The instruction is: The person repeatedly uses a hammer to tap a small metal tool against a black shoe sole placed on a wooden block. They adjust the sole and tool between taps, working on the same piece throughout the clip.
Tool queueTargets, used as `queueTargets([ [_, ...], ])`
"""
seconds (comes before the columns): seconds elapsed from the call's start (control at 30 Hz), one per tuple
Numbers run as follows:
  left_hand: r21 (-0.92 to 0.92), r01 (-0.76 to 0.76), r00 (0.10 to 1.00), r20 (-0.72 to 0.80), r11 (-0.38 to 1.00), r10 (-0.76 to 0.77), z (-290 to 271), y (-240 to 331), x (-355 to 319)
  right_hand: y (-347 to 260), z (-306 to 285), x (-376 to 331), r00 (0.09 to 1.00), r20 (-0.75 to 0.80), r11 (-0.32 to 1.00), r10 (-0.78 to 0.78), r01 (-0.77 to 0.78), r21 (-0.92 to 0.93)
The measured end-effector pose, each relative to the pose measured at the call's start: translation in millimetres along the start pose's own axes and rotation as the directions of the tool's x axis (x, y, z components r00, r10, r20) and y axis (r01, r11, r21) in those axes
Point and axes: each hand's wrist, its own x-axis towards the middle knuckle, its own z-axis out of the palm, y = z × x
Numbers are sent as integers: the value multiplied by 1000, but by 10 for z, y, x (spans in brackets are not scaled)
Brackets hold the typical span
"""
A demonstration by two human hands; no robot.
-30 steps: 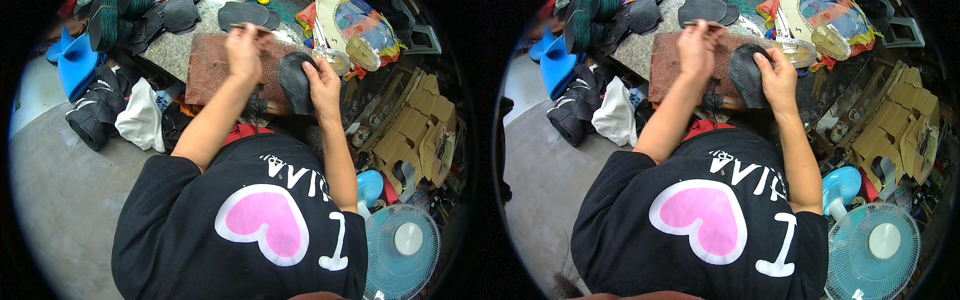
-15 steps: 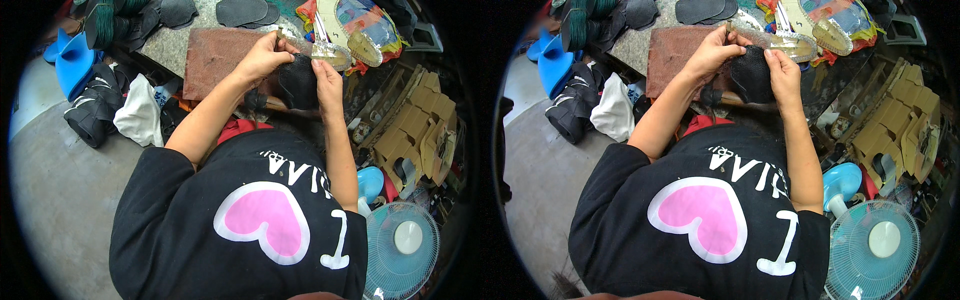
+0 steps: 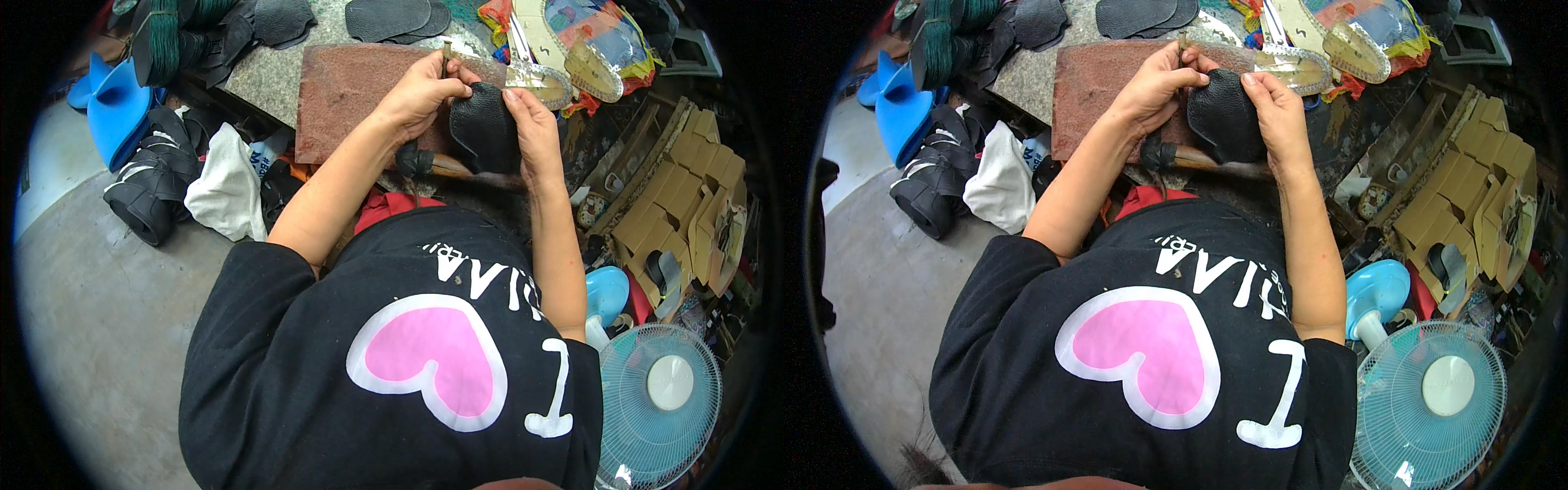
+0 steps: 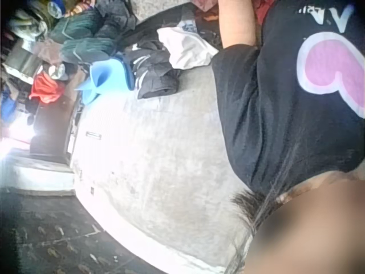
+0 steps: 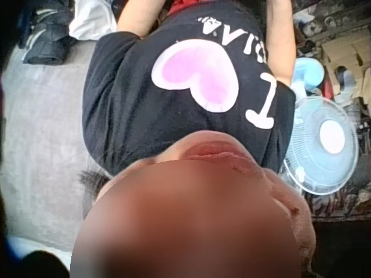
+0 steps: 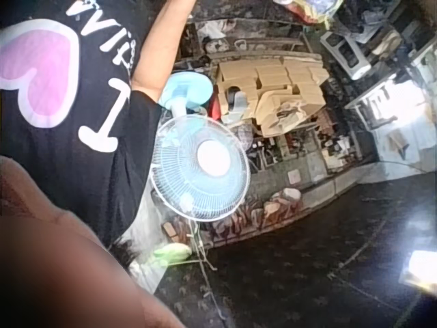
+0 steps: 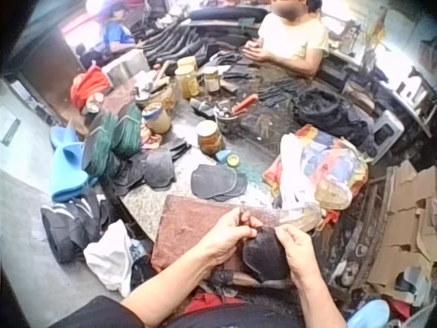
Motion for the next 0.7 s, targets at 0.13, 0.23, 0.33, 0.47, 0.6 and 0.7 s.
queueTargets([
  [0.13, 68, -19, 999, -48, 998, 22, 5, 5, -3, -23, -17, 5, 999, -3, 998, -40, 40, -40],
  [0.23, 9, -19, 999, -51, 1000, 19, 25, 9, -15, -5, -35, 5, 999, 9, 999, -37, 37, 3],
  [0.33, 20, -67, 996, -61, 998, 68, 55, 5, -36, 49, -49, 31, 995, -19, 992, -103, 101, -72],
  [0.47, 262, -133, 982, -98, 956, 163, 71, -1, -17, 122, -59, 109, 984, -60, 963, -166, 149, -223],
  [0.6, 647, -154, 942, -131, 747, 308, 42, 9, 37, 124, -28, 194, 958, -97, 736, -269, 139, -663],
  [0.7, 879, -203, 862, -48, 431, 504, 42, 21, 73, 86, 43, 231, 949, -103, 580, -299, 95, -809],
])
